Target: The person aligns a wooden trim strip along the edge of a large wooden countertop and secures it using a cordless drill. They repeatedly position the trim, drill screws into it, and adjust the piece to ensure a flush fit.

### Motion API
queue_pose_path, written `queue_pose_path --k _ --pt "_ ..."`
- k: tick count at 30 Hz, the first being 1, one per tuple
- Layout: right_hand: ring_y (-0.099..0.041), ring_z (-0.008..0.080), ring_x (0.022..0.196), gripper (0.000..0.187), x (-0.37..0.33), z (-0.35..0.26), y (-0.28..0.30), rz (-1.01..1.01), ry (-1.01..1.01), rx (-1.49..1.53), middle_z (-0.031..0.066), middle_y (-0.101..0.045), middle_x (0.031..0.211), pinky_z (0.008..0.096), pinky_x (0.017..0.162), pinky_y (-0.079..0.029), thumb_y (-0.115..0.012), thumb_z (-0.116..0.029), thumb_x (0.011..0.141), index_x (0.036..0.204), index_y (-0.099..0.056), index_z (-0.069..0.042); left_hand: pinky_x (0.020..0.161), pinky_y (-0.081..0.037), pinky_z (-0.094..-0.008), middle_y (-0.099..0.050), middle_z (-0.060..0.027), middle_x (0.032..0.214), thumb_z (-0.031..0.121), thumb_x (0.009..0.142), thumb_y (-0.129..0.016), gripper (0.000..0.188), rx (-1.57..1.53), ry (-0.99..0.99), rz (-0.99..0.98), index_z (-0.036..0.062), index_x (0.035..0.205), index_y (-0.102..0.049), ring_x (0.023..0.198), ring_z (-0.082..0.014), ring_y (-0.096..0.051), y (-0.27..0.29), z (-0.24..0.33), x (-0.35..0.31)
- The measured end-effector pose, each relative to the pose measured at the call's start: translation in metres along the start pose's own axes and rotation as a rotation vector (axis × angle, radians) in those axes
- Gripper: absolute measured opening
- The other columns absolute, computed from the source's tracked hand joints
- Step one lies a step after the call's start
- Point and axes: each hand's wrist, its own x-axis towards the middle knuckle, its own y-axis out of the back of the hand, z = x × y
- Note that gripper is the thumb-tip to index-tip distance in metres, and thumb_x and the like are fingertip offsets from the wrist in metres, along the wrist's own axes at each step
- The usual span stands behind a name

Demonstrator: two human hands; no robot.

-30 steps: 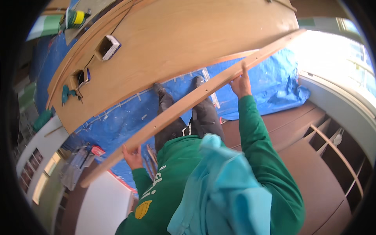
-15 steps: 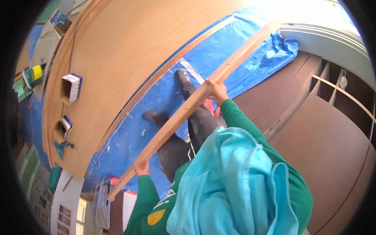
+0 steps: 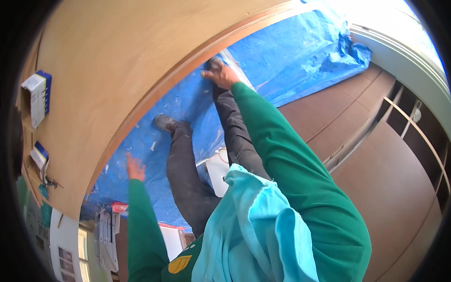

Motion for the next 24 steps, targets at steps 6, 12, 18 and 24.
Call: queue_pose_path --k 6,12,18,24 --pt "-0.066 0.0420 0.125 0.069 -0.157 0.038 -0.024 0.013 -0.077 -0.220 0.0232 -0.072 0.130 0.0459 0.110 -0.049 -0.071 -0.050 0.095 0.142 -0.060 0.000 0.071 -0.048 -0.0328 -0.067 -0.0034 0.097 0.048 0.100 -0.072 0.042 0.473 0.168 0.020 0.0078 0.108 -0.070 0.083 -0.0155 -0.060 -0.015 -0.144 -0.148" --pt "-0.076 0.0314 0.104 0.065 -0.254 0.003 0.089 0.022 -0.394 -0.431 0.0225 -0.078 0.111 0.0414 0.093 -0.059 -0.077 -0.044 0.091 0.137 -0.066 0.001 0.105 -0.047 -0.0339 -0.065 -0.0235 0.142 0.036 0.104 -0.066 0.056 0.364 0.042 -0.064 -0.0104 0.136 -0.063 0.129 -0.0273 -0.062 -0.030 -0.152 -0.258" --pt "-0.078 0.0210 0.077 0.058 -0.235 0.008 0.236 -0.115 -0.294 -0.393 0.0155 -0.080 0.092 0.0358 0.065 -0.061 -0.079 -0.042 0.091 0.130 -0.070 -0.001 0.086 -0.051 -0.0370 -0.072 -0.0144 0.117 0.043 0.103 -0.065 0.050 0.173 -0.083 0.080 -0.0034 0.121 -0.073 0.105 -0.0235 -0.065 -0.079 -0.101 -0.314" --pt "-0.074 0.0395 0.102 0.050 -0.202 0.003 0.317 0.112 -0.104 -0.603 0.0231 -0.078 0.103 0.0466 0.087 -0.059 -0.073 -0.050 0.090 0.112 -0.078 -0.005 0.092 -0.051 -0.0463 -0.067 -0.0131 0.122 0.050 0.100 -0.069 0.061 0.064 -0.041 -0.065 0.0018 0.136 -0.062 0.112 -0.0266 -0.062 -0.108 -0.071 -0.329"
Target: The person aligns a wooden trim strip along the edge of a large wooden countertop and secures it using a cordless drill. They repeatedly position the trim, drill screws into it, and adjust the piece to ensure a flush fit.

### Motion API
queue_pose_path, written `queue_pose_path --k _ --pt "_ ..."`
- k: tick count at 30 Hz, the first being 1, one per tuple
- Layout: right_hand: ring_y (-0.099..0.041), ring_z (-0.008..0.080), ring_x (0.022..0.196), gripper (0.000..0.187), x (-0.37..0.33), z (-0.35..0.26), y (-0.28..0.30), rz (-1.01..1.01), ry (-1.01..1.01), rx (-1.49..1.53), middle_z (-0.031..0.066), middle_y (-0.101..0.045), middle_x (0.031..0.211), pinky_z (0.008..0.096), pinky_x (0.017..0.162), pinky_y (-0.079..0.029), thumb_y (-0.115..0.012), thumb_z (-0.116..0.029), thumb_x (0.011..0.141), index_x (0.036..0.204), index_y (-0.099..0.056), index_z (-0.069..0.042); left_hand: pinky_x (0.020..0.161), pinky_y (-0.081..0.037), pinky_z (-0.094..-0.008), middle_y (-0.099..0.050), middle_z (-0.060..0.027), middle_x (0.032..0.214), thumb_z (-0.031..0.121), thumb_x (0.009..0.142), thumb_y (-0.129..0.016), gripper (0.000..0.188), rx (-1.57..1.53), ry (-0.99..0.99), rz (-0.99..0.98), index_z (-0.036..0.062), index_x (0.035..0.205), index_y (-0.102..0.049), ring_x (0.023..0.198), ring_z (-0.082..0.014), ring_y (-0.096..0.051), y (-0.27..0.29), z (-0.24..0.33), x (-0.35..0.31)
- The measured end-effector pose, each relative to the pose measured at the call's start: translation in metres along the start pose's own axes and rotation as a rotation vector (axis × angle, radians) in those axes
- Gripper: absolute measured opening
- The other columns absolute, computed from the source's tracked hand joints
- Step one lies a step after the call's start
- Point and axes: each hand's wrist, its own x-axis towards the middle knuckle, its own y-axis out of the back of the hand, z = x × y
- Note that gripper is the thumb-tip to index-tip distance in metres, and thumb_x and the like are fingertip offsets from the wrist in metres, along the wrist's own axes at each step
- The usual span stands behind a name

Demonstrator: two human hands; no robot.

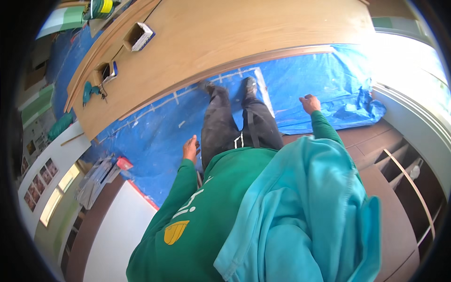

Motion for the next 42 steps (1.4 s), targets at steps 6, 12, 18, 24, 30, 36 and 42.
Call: queue_pose_path --k 6,12,18,24,30,36,42 --pt "-0.078 0.0263 0.074 0.047 -0.023 -0.159 0.019 -0.106 0.037 0.139 0.0133 -0.077 0.074 0.0406 0.082 -0.061 -0.076 -0.046 0.090 0.114 -0.078 -0.006 0.083 -0.052 -0.0466 -0.069 -0.0132 0.114 0.050 0.101 -0.067 0.054 -0.144 0.057 0.011 0.0034 0.129 -0.063 0.102 -0.0268 -0.065 -0.001 -0.038 0.042" --pt "-0.077 0.0360 0.099 0.056 -0.074 -0.301 0.040 -0.135 0.402 -0.243 0.0213 -0.079 0.099 0.0450 0.093 -0.059 -0.075 -0.047 0.092 0.124 -0.073 -0.001 0.085 -0.055 -0.0525 -0.075 -0.0221 0.115 0.049 0.097 -0.068 0.055 0.417 -0.112 0.134 0.0005 0.123 -0.071 0.100 -0.0393 -0.072 0.010 -0.065 0.155" --pt "-0.074 0.0389 0.107 0.055 -0.066 -0.384 0.111 -0.077 0.387 -0.166 0.0244 -0.077 0.110 0.0461 0.096 -0.057 -0.075 -0.044 0.093 0.125 -0.072 0.001 0.101 -0.052 -0.0525 -0.071 -0.0267 0.124 0.043 0.096 -0.066 0.053 0.448 -0.748 0.337 -0.0014 0.123 -0.070 0.115 -0.0460 -0.066 -0.030 0.158 0.146" --pt "-0.075 0.0372 0.104 0.049 0.004 -0.501 0.179 0.040 0.548 -0.059 0.0242 -0.078 0.105 0.0438 0.093 -0.058 -0.075 -0.036 0.095 0.124 -0.071 0.003 0.109 -0.048 -0.0509 -0.063 -0.0288 0.136 0.037 0.094 -0.071 0.056 0.505 -0.923 0.247 -0.0047 0.130 -0.063 0.126 -0.0451 -0.059 -0.100 0.386 0.119" --pt "-0.074 0.0392 0.099 0.042 0.118 -0.600 0.200 0.003 0.815 -0.088 0.0232 -0.077 0.102 0.0447 0.090 -0.058 -0.076 -0.030 0.095 0.120 -0.071 0.004 0.126 -0.028 -0.0537 -0.037 -0.0285 0.162 0.042 0.098 -0.066 0.077 0.650 -1.097 0.683 -0.0057 0.153 -0.043 0.154 -0.0461 -0.029 -0.170 0.478 0.172" --pt "-0.062 0.0436 0.120 0.043 0.275 -0.642 0.181 0.240 1.116 -0.308 0.0253 -0.070 0.125 0.0486 0.103 -0.050 -0.076 -0.029 0.096 0.125 -0.068 0.002 0.128 -0.023 -0.0570 -0.032 -0.0291 0.165 0.045 0.099 -0.063 0.080 0.663 -0.979 0.762 -0.0061 0.156 -0.039 0.157 -0.0467 -0.023 -0.196 0.493 0.184" --pt "-0.054 0.0379 0.129 0.065 0.370 -0.667 0.160 0.510 1.183 -0.585 0.0173 -0.059 0.133 0.0525 0.102 -0.045 -0.080 -0.028 0.092 0.148 -0.054 -0.008 0.130 -0.015 -0.0570 -0.028 -0.0283 0.167 0.052 0.100 -0.057 0.083 0.683 -0.916 0.663 -0.0044 0.158 -0.039 0.159 -0.0451 -0.018 -0.188 0.489 0.194"
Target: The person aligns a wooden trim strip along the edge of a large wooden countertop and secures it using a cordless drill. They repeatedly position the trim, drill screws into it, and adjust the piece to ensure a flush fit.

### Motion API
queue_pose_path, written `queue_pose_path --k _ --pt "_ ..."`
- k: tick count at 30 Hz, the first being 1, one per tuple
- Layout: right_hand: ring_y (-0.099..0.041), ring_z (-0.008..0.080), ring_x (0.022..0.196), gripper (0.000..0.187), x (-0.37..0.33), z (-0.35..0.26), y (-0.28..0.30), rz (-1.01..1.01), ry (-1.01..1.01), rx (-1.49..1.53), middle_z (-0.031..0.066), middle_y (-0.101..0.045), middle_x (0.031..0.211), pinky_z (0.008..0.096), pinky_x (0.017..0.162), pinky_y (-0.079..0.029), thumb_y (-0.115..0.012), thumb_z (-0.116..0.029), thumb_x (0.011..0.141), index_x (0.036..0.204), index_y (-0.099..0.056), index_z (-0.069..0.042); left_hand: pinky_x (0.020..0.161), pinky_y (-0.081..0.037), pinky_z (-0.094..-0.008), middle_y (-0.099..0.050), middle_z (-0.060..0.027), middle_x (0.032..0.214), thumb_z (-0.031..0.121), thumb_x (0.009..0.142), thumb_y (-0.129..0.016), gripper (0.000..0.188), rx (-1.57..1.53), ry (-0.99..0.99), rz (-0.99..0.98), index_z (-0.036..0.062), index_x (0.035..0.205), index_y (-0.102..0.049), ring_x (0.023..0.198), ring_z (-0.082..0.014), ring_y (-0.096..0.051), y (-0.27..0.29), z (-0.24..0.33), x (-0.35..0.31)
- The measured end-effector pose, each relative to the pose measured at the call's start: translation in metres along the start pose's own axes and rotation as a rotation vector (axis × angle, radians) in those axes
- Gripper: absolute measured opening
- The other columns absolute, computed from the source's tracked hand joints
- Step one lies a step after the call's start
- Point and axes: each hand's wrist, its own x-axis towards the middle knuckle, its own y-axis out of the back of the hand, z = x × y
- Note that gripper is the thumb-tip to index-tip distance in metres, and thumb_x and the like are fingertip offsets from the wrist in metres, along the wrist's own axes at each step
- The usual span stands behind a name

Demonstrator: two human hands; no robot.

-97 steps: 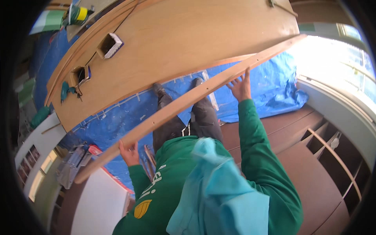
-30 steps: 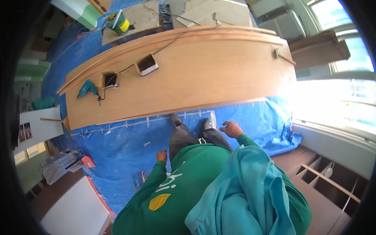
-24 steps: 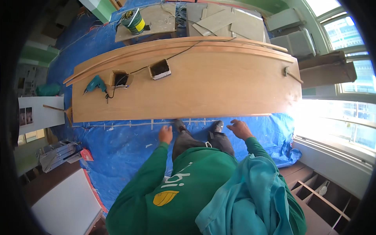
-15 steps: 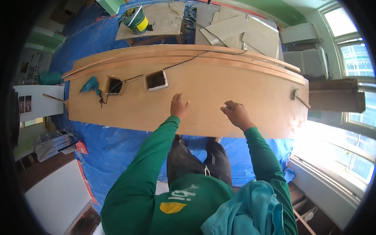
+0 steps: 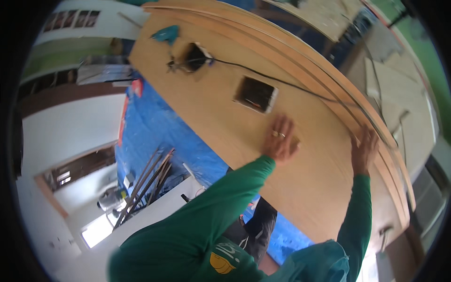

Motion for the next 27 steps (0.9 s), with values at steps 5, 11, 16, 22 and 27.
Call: queue_pose_path --k 5,11,16,22,27 --pt "-0.056 0.0357 0.122 0.059 0.006 0.016 -0.014 -0.003 0.026 0.002 0.0139 -0.060 0.128 0.0511 0.097 -0.045 -0.081 -0.024 0.090 0.142 -0.056 -0.009 0.131 -0.010 -0.0546 -0.023 -0.0244 0.171 0.055 0.101 -0.053 0.086 -0.006 0.048 -0.055 -0.0020 0.162 -0.033 0.162 -0.0425 -0.012 -0.001 0.001 -0.005" --pt "-0.057 0.0367 0.111 0.048 0.012 0.019 0.015 -0.194 0.088 0.098 0.0151 -0.060 0.116 0.0515 0.090 -0.046 -0.084 -0.024 0.086 0.125 -0.061 -0.007 0.132 -0.008 -0.0545 -0.019 -0.0245 0.173 0.054 0.100 -0.056 0.088 0.001 0.056 -0.065 -0.0014 0.164 -0.029 0.163 -0.0422 -0.009 -0.001 0.004 -0.002" --pt "-0.060 0.0391 0.104 0.040 0.004 -0.002 0.040 -0.131 0.085 0.325 0.0163 -0.062 0.110 0.0517 0.085 -0.049 -0.085 -0.021 0.084 0.113 -0.062 -0.006 0.131 -0.008 -0.0557 -0.021 -0.0260 0.172 0.051 0.098 -0.060 0.089 -0.027 0.063 -0.027 -0.0034 0.162 -0.031 0.162 -0.0435 -0.010 -0.003 0.000 -0.005" --pt "-0.062 0.0407 0.104 0.044 -0.033 -0.005 0.006 -0.054 -0.051 0.318 0.0176 -0.064 0.110 0.0513 0.086 -0.051 -0.085 -0.019 0.084 0.120 -0.063 -0.007 0.129 -0.014 -0.0595 -0.024 -0.0280 0.170 0.051 0.097 -0.061 0.088 0.037 0.044 -0.110 -0.0037 0.160 -0.034 0.161 -0.0452 -0.015 -0.001 0.008 0.008" --pt "-0.058 0.0355 0.118 0.046 -0.004 -0.020 0.032 0.045 -0.010 0.194 0.0138 -0.064 0.125 0.0499 0.099 -0.049 -0.080 -0.040 0.088 0.119 -0.070 -0.009 0.129 -0.019 -0.0598 -0.027 -0.0296 0.167 0.049 0.098 -0.061 0.085 0.108 -0.012 0.017 -0.0068 0.157 -0.037 0.158 -0.0477 -0.019 -0.011 0.006 0.007"
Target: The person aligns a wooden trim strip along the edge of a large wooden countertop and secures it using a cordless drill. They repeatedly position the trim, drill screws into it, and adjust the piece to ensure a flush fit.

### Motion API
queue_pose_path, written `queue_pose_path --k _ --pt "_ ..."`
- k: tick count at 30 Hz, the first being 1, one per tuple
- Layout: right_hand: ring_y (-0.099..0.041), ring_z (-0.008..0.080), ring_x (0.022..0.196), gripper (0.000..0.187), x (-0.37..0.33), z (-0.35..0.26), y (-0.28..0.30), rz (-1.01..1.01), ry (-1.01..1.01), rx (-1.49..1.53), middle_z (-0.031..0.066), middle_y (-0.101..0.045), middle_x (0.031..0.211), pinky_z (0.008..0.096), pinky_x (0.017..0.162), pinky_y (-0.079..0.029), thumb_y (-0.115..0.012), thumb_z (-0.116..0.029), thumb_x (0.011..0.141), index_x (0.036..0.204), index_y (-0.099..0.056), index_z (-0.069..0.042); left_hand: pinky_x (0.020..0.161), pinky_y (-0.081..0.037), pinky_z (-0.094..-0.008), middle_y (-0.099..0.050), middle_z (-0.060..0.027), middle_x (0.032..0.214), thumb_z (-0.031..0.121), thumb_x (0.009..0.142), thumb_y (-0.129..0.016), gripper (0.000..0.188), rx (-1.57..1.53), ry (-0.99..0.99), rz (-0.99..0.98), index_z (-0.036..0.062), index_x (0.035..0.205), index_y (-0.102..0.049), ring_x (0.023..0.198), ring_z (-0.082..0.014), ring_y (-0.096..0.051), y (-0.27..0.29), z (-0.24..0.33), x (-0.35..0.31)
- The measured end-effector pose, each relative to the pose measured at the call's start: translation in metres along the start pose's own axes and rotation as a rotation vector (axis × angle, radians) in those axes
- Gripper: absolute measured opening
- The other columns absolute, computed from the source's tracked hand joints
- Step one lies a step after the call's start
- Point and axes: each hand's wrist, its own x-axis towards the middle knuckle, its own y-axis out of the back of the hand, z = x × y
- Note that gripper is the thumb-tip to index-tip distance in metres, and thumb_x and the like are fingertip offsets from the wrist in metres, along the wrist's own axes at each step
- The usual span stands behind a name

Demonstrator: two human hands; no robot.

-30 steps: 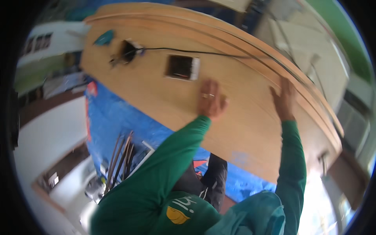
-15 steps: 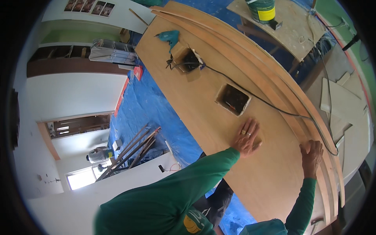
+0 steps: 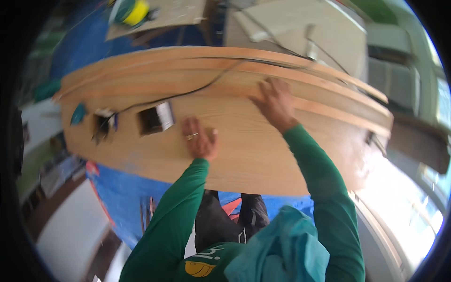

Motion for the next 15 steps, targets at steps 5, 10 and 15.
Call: queue_pose_path --k 5,10,15 --pt "-0.062 0.0346 0.119 0.041 0.059 -0.044 -0.007 0.022 0.157 0.169 0.0148 -0.066 0.126 0.0485 0.102 -0.050 -0.064 -0.019 0.091 0.131 -0.065 -0.010 0.128 -0.023 -0.0564 -0.030 -0.0246 0.168 0.048 0.101 -0.058 0.081 0.036 0.000 0.090 -0.0002 0.161 -0.033 0.159 -0.0429 -0.021 0.002 0.009 -0.005" --pt "-0.061 0.0328 0.118 0.034 0.079 -0.060 -0.048 -0.161 0.162 0.008 0.0155 -0.061 0.122 0.0463 0.096 -0.051 -0.065 -0.020 0.092 0.123 -0.063 -0.008 0.127 -0.025 -0.0568 -0.029 -0.0234 0.168 0.047 0.101 -0.059 0.081 0.071 -0.070 0.113 0.0005 0.161 -0.032 0.158 -0.0429 -0.024 0.001 0.016 -0.006" --pt "-0.061 0.0353 0.118 0.054 0.063 -0.059 -0.030 -0.105 -0.034 0.177 0.0148 -0.060 0.122 0.0473 0.099 -0.049 -0.078 -0.037 0.084 0.127 -0.061 -0.008 0.129 -0.024 -0.0547 -0.026 -0.0223 0.170 0.046 0.104 -0.056 0.077 0.081 -0.072 0.134 0.0002 0.161 -0.032 0.159 -0.0421 -0.023 -0.002 0.016 -0.005"
